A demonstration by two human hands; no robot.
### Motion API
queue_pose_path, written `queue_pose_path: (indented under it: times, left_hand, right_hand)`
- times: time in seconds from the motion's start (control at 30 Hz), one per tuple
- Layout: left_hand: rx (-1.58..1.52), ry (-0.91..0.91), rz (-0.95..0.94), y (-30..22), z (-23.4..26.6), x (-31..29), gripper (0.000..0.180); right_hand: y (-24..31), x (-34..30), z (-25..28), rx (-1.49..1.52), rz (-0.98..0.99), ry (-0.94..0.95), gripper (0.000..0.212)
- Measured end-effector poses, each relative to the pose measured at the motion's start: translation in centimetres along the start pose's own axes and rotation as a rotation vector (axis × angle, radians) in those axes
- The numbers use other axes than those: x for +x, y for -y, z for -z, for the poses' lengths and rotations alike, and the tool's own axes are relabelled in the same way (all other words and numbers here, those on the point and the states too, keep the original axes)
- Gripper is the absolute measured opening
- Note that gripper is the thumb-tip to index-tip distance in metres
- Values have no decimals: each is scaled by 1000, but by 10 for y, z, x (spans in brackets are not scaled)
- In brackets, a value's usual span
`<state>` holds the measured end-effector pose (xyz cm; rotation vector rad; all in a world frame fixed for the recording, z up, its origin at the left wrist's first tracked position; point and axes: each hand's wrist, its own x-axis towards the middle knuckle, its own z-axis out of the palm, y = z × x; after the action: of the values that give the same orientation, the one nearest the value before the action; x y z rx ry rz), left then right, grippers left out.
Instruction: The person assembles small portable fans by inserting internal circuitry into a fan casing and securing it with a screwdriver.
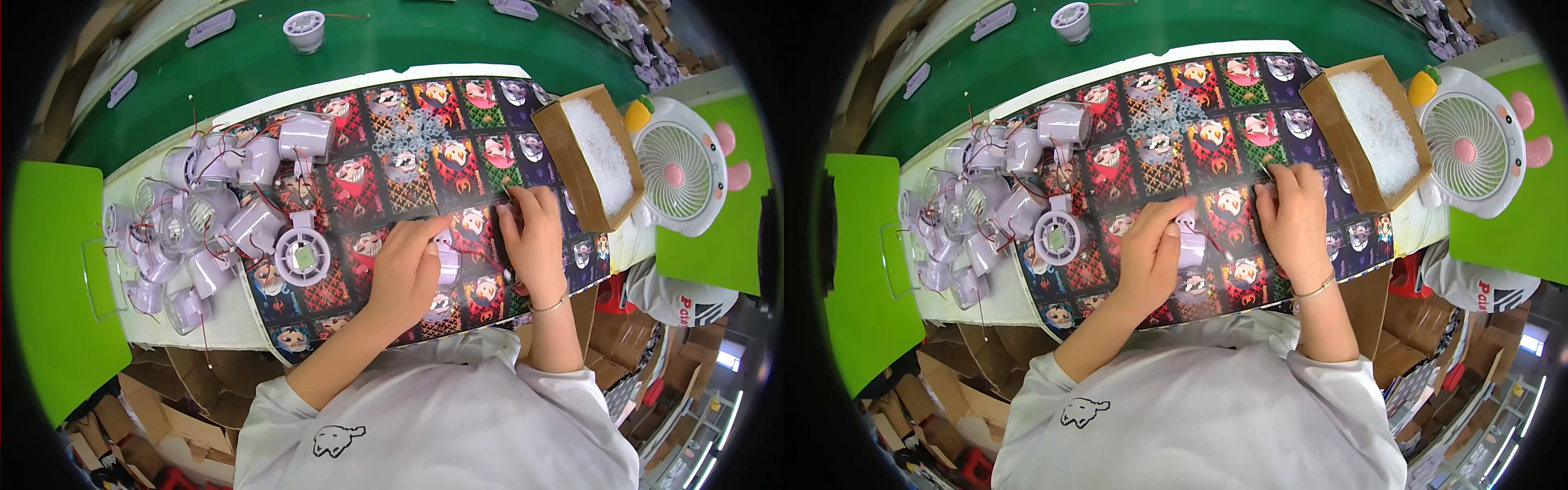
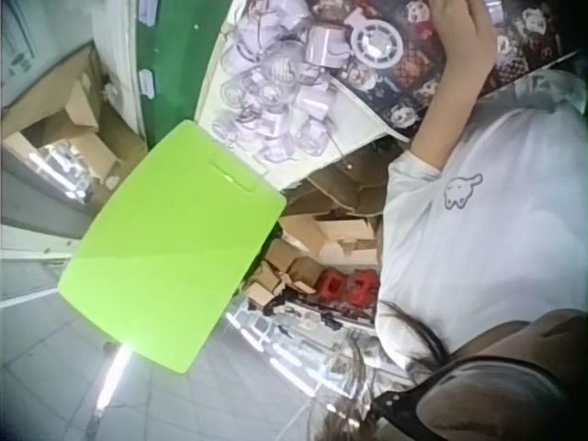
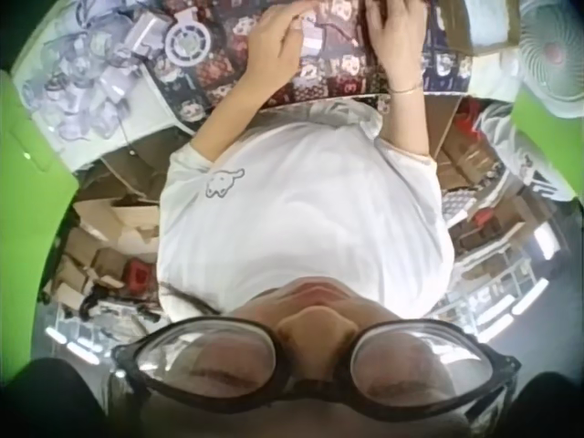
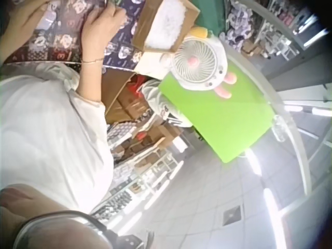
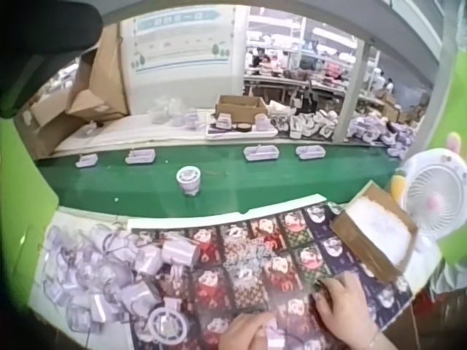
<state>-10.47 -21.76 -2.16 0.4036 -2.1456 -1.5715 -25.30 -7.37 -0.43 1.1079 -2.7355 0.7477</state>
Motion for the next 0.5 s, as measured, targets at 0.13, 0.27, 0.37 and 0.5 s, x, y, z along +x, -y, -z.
queue_pose_path:
  times: [0.13, 0.27, 0.37, 0.5]
  left_hand:
    - [-50, -42, 24, 1, 5, -8, 36]
    - [-481, -133, 288, -13, 16, -26, 29]
    - [-740, -326, 211, -16, 25, -40, 13]
    - [-152, -263, -276, -11, 23, -33, 15]
  right_hand:
    - [35, -19, 18, 109, 171, 127, 51]
    - [48, -12, 19, 571, 265, 475, 52]
    - [35, 23, 13, 617, 452, 486, 46]
    - [19, 77, -15, 265, 403, 174, 18]
